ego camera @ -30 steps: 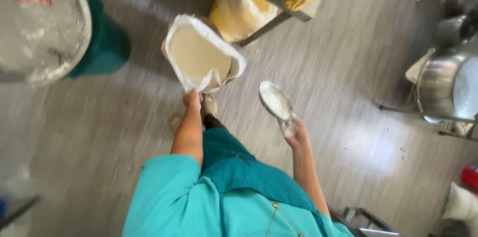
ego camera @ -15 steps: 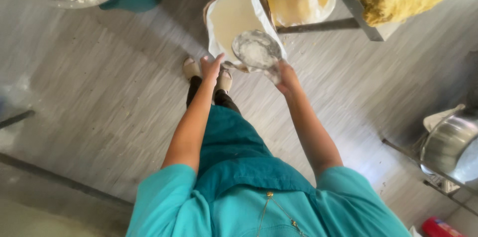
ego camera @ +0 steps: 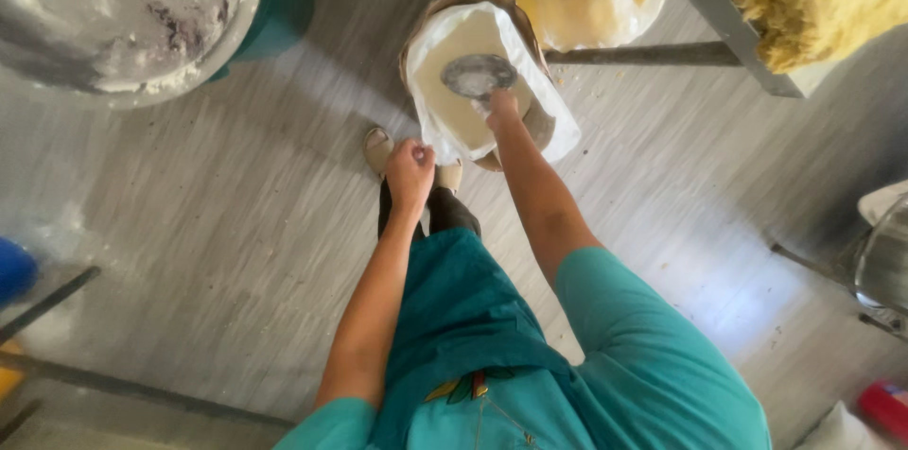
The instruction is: The person scoops white powder from a blue bucket into a digital scale, then transfers it into a red bucket. They repeat the process with a second scoop from a white sack, weighing and adding it to the red bucket. Finally, they pour a yellow liquid from a measuring cup into a large metal mixing bowl.
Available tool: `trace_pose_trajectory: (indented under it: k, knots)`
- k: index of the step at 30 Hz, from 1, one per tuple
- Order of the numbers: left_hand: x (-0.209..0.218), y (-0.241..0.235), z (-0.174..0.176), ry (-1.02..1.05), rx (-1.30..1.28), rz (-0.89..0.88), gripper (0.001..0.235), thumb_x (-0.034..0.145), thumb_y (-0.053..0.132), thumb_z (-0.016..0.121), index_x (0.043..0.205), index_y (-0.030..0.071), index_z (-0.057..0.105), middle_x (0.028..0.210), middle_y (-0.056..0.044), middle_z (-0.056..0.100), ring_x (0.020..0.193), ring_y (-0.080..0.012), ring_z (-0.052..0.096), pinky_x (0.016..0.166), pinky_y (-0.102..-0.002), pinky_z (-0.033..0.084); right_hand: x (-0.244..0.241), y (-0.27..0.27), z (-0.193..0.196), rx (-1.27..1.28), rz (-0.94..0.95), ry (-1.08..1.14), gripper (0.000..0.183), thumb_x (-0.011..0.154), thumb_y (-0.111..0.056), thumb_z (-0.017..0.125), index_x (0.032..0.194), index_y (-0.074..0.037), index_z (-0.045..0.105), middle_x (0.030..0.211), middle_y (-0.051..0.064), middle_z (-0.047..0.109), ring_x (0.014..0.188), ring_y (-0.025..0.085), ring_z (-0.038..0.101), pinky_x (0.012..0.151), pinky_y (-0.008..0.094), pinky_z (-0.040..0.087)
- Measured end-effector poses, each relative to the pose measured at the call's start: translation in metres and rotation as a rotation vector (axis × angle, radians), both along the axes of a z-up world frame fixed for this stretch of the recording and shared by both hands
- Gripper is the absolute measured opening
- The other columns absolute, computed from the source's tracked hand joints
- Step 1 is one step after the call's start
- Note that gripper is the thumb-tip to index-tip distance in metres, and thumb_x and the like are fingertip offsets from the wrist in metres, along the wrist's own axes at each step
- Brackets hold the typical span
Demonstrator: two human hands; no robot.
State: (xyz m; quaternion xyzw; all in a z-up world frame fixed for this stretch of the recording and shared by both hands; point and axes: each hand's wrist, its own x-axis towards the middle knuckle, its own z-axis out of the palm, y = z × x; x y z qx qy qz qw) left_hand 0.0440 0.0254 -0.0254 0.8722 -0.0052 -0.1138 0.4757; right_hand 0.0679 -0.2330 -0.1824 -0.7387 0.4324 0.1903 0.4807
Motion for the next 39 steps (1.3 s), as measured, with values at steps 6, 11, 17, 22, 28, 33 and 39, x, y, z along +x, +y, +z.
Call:
trace_pose_trajectory:
  k: [6, 11, 17, 22, 28, 33, 39]
  knots:
    - [0.005, 0.012, 0.017, 0.023, -0.073, -0.019, 0.013, 0.087, 0.011, 0.075, 0.085, 0.002, 0.065, 0.082, -0.012, 0.068, 0.074, -0.0282, 0.07, 0.068, -0.038, 0.056, 0.01, -0.018, -0.051, -0.557, 0.774, 0.484, 0.055, 0.082, -0.022, 0.077, 0.132, -0.009, 0.06, 0.129, 0.014, 0.066, 0.121, 0.029, 0.063, 0.097, 0.038, 0.054]
    - [0.015, 0.011, 0.027, 0.034, -0.09, -0.041, 0.011, 0.086, 0.009, 0.074, 0.084, 0.003, 0.065, 0.082, -0.011, 0.068, 0.074, -0.027, 0.07, 0.068, -0.038, 0.056, 0.026, -0.023, -0.082, -0.547, 0.469, 0.409, 0.055, 0.083, -0.021, 0.075, 0.133, -0.006, 0.058, 0.13, 0.016, 0.065, 0.122, 0.031, 0.063, 0.099, 0.039, 0.053]
    - [0.019, 0.012, 0.031, 0.013, -0.057, -0.071, 0.013, 0.086, 0.009, 0.076, 0.082, 0.003, 0.064, 0.079, -0.011, 0.066, 0.073, -0.0281, 0.067, 0.068, -0.04, 0.054, 0.048, 0.0, -0.105, -0.552, 0.284, 0.307, 0.057, 0.083, -0.02, 0.072, 0.134, -0.002, 0.056, 0.131, 0.02, 0.064, 0.123, 0.034, 0.062, 0.101, 0.04, 0.052]
    - [0.021, 0.01, 0.031, 0.012, -0.054, -0.089, 0.012, 0.086, 0.008, 0.075, 0.084, 0.004, 0.064, 0.082, -0.009, 0.067, 0.075, -0.0271, 0.068, 0.07, -0.04, 0.053, 0.072, 0.02, -0.098, -0.52, 0.171, 0.12, 0.058, 0.084, -0.02, 0.07, 0.136, 0.001, 0.054, 0.132, 0.023, 0.062, 0.123, 0.036, 0.062, 0.102, 0.041, 0.051]
    - [0.019, 0.007, 0.027, 0.012, -0.105, -0.077, 0.012, 0.086, 0.008, 0.075, 0.085, 0.003, 0.063, 0.082, -0.01, 0.068, 0.075, -0.027, 0.068, 0.069, -0.039, 0.054, 0.083, 0.054, -0.098, -0.364, 0.177, -0.111, 0.059, 0.085, -0.019, 0.068, 0.137, 0.004, 0.051, 0.133, 0.026, 0.061, 0.124, 0.038, 0.061, 0.104, 0.042, 0.05]
    - [0.021, 0.01, 0.027, 0.03, -0.108, -0.054, 0.012, 0.086, 0.007, 0.075, 0.084, 0.002, 0.064, 0.081, -0.011, 0.068, 0.074, -0.0276, 0.068, 0.068, -0.038, 0.054, 0.061, 0.026, -0.096, -0.41, 0.188, -0.05, 0.06, 0.085, -0.018, 0.066, 0.138, 0.007, 0.049, 0.134, 0.029, 0.06, 0.125, 0.04, 0.06, 0.105, 0.042, 0.049]
    - [0.023, 0.016, 0.032, 0.063, -0.124, -0.026, 0.013, 0.086, 0.007, 0.075, 0.084, 0.001, 0.063, 0.081, -0.011, 0.067, 0.073, -0.0269, 0.067, 0.068, -0.038, 0.054, 0.018, -0.034, -0.076, -0.521, 0.251, 0.246, 0.062, 0.086, -0.017, 0.063, 0.139, 0.01, 0.047, 0.135, 0.033, 0.059, 0.126, 0.043, 0.06, 0.107, 0.043, 0.048]
